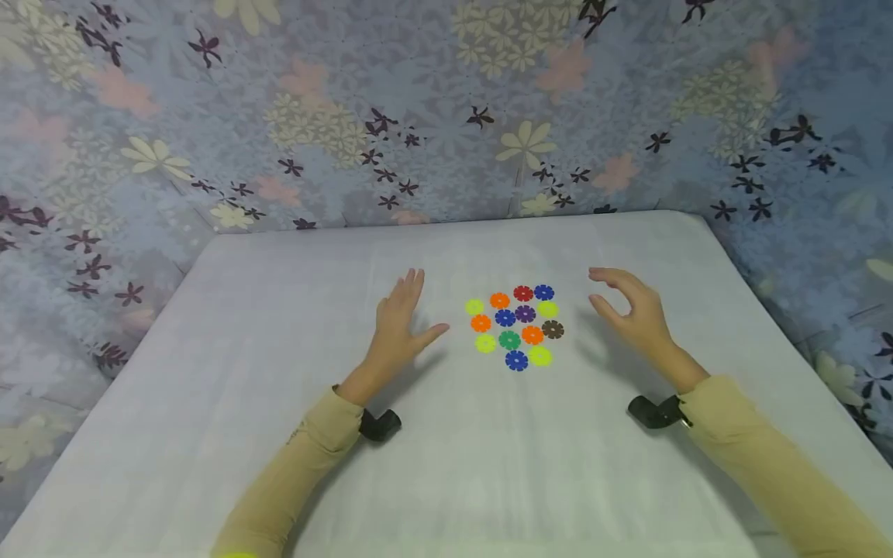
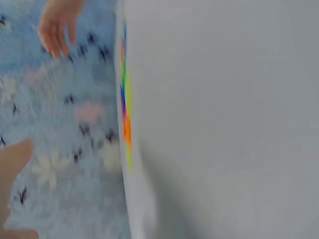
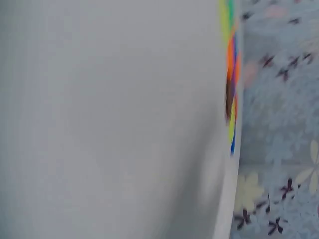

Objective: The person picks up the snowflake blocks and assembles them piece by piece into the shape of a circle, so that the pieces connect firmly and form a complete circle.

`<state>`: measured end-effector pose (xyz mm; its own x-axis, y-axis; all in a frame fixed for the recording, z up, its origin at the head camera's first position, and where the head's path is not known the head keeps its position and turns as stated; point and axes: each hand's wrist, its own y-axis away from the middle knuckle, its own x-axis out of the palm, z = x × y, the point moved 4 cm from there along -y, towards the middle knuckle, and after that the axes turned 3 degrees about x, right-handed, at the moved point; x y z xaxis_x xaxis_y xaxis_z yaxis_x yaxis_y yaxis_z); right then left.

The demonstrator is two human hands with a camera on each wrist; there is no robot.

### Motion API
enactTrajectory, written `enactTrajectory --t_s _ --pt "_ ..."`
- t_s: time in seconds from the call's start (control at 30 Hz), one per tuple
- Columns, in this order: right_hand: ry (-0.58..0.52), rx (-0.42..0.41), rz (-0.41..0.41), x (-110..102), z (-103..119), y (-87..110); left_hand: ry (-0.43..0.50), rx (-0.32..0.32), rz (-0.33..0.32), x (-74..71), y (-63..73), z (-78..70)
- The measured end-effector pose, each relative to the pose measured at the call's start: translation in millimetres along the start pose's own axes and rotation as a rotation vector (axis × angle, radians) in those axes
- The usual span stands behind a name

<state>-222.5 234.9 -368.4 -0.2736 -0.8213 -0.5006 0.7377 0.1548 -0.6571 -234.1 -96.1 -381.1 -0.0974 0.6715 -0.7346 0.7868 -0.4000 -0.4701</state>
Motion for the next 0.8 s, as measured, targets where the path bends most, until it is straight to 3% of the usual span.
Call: enactTrajectory --t_s 0.07,0.13,0.2,0.27,0.4,0.47,0.57,0.67,0.8 --pt "-0.114 -0.049 -0.109 1.5 5.3 6.2 0.14 0.013 -0.095 8.0 4.7 -9.5" --pt "-0.229 -0.028 -0.175 5.3 8.7 13.6 0.252 0.05 -0.149 18.6 7.8 -18.0" --pt "-0.304 0.026 -0.199 10.7 11.6 22.7 0.295 0.105 -0.13 32.2 11.0 -26.4" --pt "-0.321 0.096 -0.181 17.7 13.4 32.1 0.259 0.183 -0.051 47.2 14.7 -34.7" --pt "-0.237 0.13 0.004 35.6 13.5 45.6 0.099 0.273 0.18 70.4 22.0 -49.2" --pt "-0.18 0.091 0.135 44.9 11.7 49.6 0.007 0.274 0.294 78.0 23.7 -53.6" --pt "-0.109 0.024 0.291 55.3 12.2 54.5 -0.098 0.287 0.414 84.6 24.4 -58.4" --pt "-0.066 -0.005 0.356 59.3 12.0 56.6 -0.152 0.3 0.466 87.0 23.6 -61.1" --pt "-0.028 -0.003 0.377 56.5 11.3 55.8 -0.129 0.313 0.453 86.9 18.8 -63.4"
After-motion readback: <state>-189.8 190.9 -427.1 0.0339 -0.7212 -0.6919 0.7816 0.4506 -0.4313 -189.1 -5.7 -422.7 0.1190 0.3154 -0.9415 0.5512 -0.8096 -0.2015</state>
